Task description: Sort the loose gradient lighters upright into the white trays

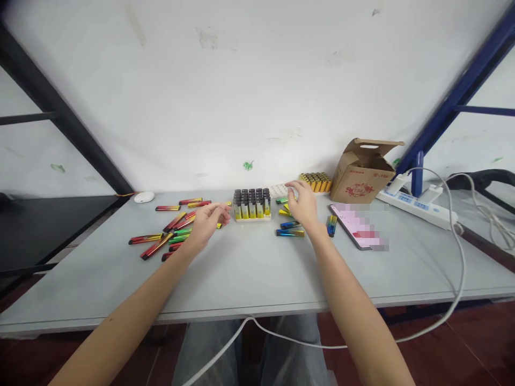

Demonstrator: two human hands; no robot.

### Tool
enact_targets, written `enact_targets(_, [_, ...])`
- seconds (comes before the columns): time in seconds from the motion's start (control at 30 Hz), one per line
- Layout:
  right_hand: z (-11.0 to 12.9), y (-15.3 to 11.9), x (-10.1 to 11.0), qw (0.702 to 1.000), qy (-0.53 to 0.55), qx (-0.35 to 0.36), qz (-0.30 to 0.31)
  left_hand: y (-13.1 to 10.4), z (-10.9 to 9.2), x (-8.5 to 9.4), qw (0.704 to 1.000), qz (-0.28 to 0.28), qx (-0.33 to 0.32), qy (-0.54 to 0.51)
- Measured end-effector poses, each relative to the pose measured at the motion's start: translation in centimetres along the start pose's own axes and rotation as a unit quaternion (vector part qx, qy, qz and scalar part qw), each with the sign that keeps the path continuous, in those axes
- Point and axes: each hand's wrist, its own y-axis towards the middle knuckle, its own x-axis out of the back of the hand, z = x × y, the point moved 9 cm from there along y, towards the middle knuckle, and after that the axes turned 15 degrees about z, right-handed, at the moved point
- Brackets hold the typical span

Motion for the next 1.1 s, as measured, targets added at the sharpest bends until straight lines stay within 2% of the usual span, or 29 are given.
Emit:
enact_targets(0.07, [-2.1,0.2,-0.5,0.995,-0.043,-0.078,0.045,0.0,0.0,-0.1,1.000,0.002,0.003,0.007])
enact_targets(0.17, [-4.4,-0.2,-1.9,0.969,-0.104,-0.167,0.148,0.0,0.0,-0.2,1.000,0.005,0.003,0.015])
enact_targets(0.27, [-5.3,-0.7,-3.2,0.947,-0.128,-0.197,0.220,0.0,0.1,-0.2,1.000,0.006,0.003,0.019])
enact_targets(0.37, [-5.2,-0.8,-3.8,0.942,-0.136,-0.190,0.243,0.1,0.1,-0.1,1.000,0.006,0.003,0.020])
enact_targets(0.47, [-5.1,-0.7,-3.6,0.946,-0.123,-0.194,0.229,0.1,0.0,-0.1,1.000,0.004,0.004,0.015])
enact_targets(0.53, [-5.3,-0.6,-3.1,0.955,-0.072,-0.206,0.199,0.0,-0.1,-0.1,1.000,0.001,0.005,0.012])
enact_targets(0.6, [-5.4,-0.4,-2.2,0.969,0.023,-0.208,0.135,0.0,-0.2,0.0,1.000,-0.001,0.005,0.011])
enact_targets(0.67, [-6.0,-0.4,-1.0,0.966,0.142,-0.210,0.043,0.0,-0.3,0.0,1.000,-0.003,0.004,0.011])
enact_targets(0.73, [-6.9,-0.6,-0.5,0.936,0.269,-0.225,-0.031,-0.1,-0.3,0.0,1.000,-0.002,0.003,0.011])
enact_targets(0.8, [-7.6,-0.7,-0.9,0.888,0.387,-0.240,-0.063,-0.1,-0.3,0.0,1.000,-0.002,0.003,0.010])
enact_targets(0.93, [-8.2,-1.0,-1.9,0.802,0.524,-0.274,-0.088,-0.2,-0.4,-0.1,1.000,-0.002,0.003,0.013])
enact_targets(1.1, [-7.7,-1.4,-3.3,0.720,0.624,-0.290,-0.086,-0.2,-0.4,-0.2,1.000,0.001,0.004,0.014])
